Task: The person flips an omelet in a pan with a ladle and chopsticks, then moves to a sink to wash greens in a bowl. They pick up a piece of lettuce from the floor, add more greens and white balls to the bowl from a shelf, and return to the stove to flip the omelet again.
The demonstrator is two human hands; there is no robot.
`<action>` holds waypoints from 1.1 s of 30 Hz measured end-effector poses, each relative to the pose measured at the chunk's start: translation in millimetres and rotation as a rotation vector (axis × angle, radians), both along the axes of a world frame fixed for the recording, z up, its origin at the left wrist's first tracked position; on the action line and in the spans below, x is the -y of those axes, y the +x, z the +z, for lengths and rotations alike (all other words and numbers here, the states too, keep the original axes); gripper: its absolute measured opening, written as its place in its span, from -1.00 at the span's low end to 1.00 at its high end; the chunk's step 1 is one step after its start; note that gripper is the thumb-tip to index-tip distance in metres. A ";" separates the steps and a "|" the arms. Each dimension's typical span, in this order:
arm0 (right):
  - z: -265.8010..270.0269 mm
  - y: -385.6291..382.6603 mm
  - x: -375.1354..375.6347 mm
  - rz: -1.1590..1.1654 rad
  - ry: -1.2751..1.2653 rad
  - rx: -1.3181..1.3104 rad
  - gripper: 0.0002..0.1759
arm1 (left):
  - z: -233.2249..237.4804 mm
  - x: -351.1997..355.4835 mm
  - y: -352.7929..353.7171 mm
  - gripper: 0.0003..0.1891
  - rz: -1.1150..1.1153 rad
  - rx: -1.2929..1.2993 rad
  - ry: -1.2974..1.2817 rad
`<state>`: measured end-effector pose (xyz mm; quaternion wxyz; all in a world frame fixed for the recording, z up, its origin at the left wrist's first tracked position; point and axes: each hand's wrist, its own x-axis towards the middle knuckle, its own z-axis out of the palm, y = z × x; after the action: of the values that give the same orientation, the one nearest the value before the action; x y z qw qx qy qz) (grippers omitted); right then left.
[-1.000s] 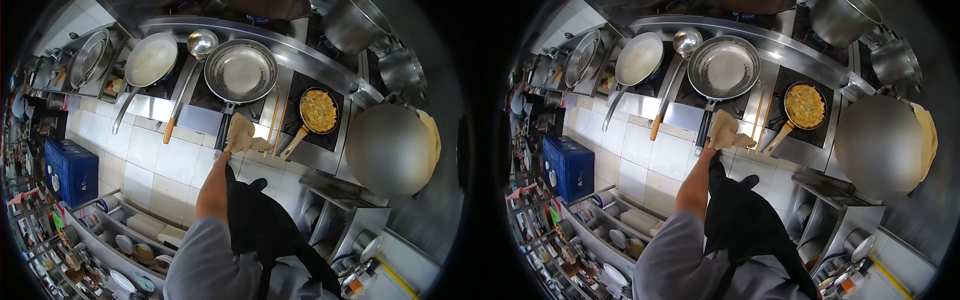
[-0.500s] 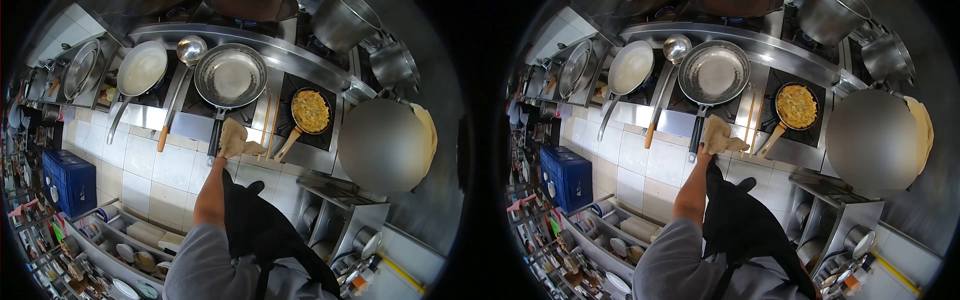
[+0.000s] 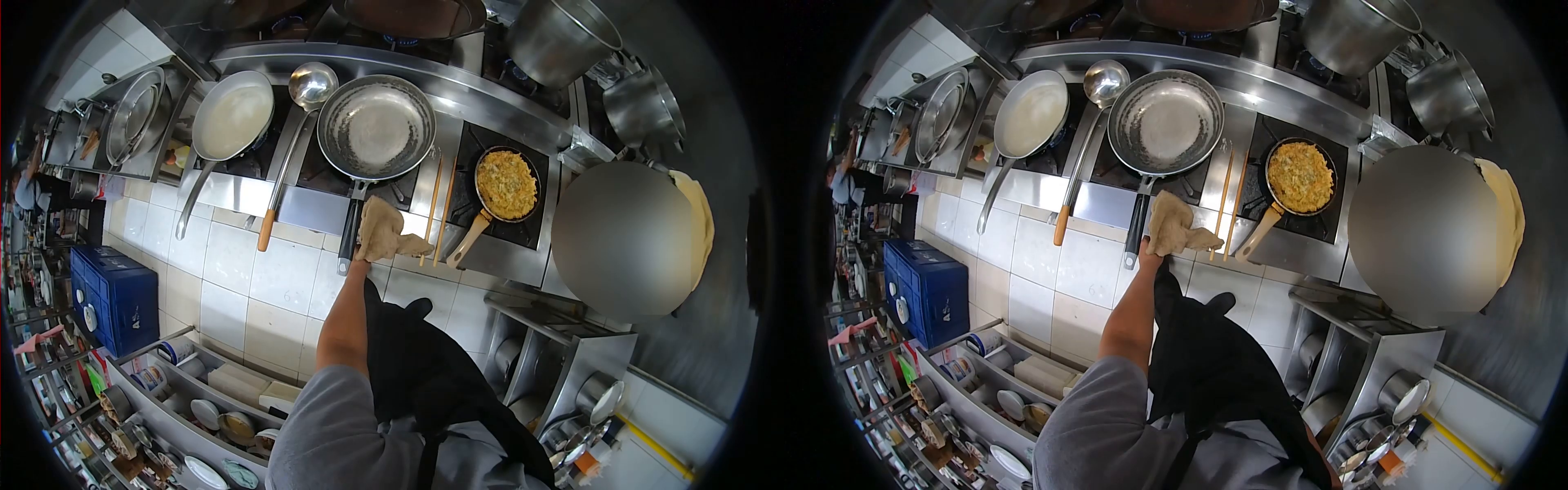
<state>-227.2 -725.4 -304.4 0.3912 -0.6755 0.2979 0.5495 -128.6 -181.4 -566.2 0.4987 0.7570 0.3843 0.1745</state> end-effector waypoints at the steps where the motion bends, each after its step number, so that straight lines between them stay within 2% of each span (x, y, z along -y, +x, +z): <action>1: 0.1 -0.2 -0.5 0.002 0.003 0.000 -0.57 | 2.1 -0.1 0.6 -0.55 -0.018 -0.014 0.048; 8: -0.1 3.3 -3.3 0.008 0.026 0.000 -0.56 | 26.5 0.3 4.1 -0.56 -0.037 -0.133 0.113; 12: -0.9 1.0 -5.8 0.005 0.044 0.002 -0.55 | -12.2 1.6 0.1 -0.59 -0.047 -0.094 0.311; 14: -0.6 -1.3 -8.8 -0.007 0.053 0.010 -0.55 | -23.7 8.4 -1.7 -0.59 0.008 -0.368 -0.249; 15: 0.2 0.0 -9.7 -0.012 0.068 0.019 -0.55 | -37.2 15.6 -9.9 -0.64 -0.169 -0.513 -0.247; 16: 1.1 0.0 -10.6 -0.019 0.080 0.027 -0.55 | -17.3 25.6 -14.0 -0.64 -0.348 -0.655 -0.238; 17: 1.6 0.3 -12.0 -0.025 0.094 0.034 -0.54 | 3.8 40.4 -19.5 -0.61 -0.575 -0.767 -0.361; 18: 1.7 1.1 -14.1 -0.032 0.113 0.044 -0.54 | 80.6 57.3 -16.7 -0.54 -0.802 -0.879 -0.478; 19: 1.0 3.0 -16.6 -0.041 0.133 0.052 -0.54 | 137.8 72.1 -18.4 -0.55 -0.767 -0.783 -0.483; 20: 0.8 3.5 -18.7 -0.051 0.151 0.064 -0.54 | 174.2 83.5 -19.6 -0.55 -0.735 -0.691 -0.491; 21: -0.1 4.1 -20.8 -0.060 0.172 0.075 -0.54 | 186.4 87.4 -13.3 -0.55 -0.751 -0.696 -0.480; 23: 0.3 7.2 -26.2 -0.080 0.225 0.099 -0.53 | 206.1 90.2 6.3 -0.61 -0.557 -0.326 0.325; 25: 2.9 11.4 -34.2 -0.105 0.294 0.127 -0.53 | 237.3 83.2 53.0 -0.62 -0.468 -0.286 0.445; 27: 9.9 17.6 -45.1 -0.151 0.390 0.160 -0.53 | 254.4 82.3 99.6 -0.53 -0.515 -0.525 0.472; 28: 12.9 21.7 -50.7 -0.181 0.443 0.178 -0.52 | 253.0 86.2 111.1 -0.53 -0.527 -0.513 0.490; 30: 0.6 26.4 -51.6 -0.228 0.517 0.218 -0.52 | 239.3 95.2 133.6 -0.41 -0.523 -0.682 0.613; 31: -26.8 27.7 -43.9 -0.241 0.522 0.233 -0.52 | 256.9 93.2 145.4 -0.42 -0.642 -0.839 0.433; 32: -83.7 27.1 -27.0 -0.166 0.483 0.265 -0.47 | 253.3 92.5 150.8 -0.42 -0.653 -0.828 0.448; 33: -113.9 25.9 -17.4 -0.094 0.441 0.295 -0.39 | 240.8 92.1 155.4 -0.41 -0.638 -0.856 0.410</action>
<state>-201.2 -708.0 -418.3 0.5932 -0.6322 0.1420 0.4778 26.7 -273.5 -325.4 0.1698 0.9200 0.2627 -0.2359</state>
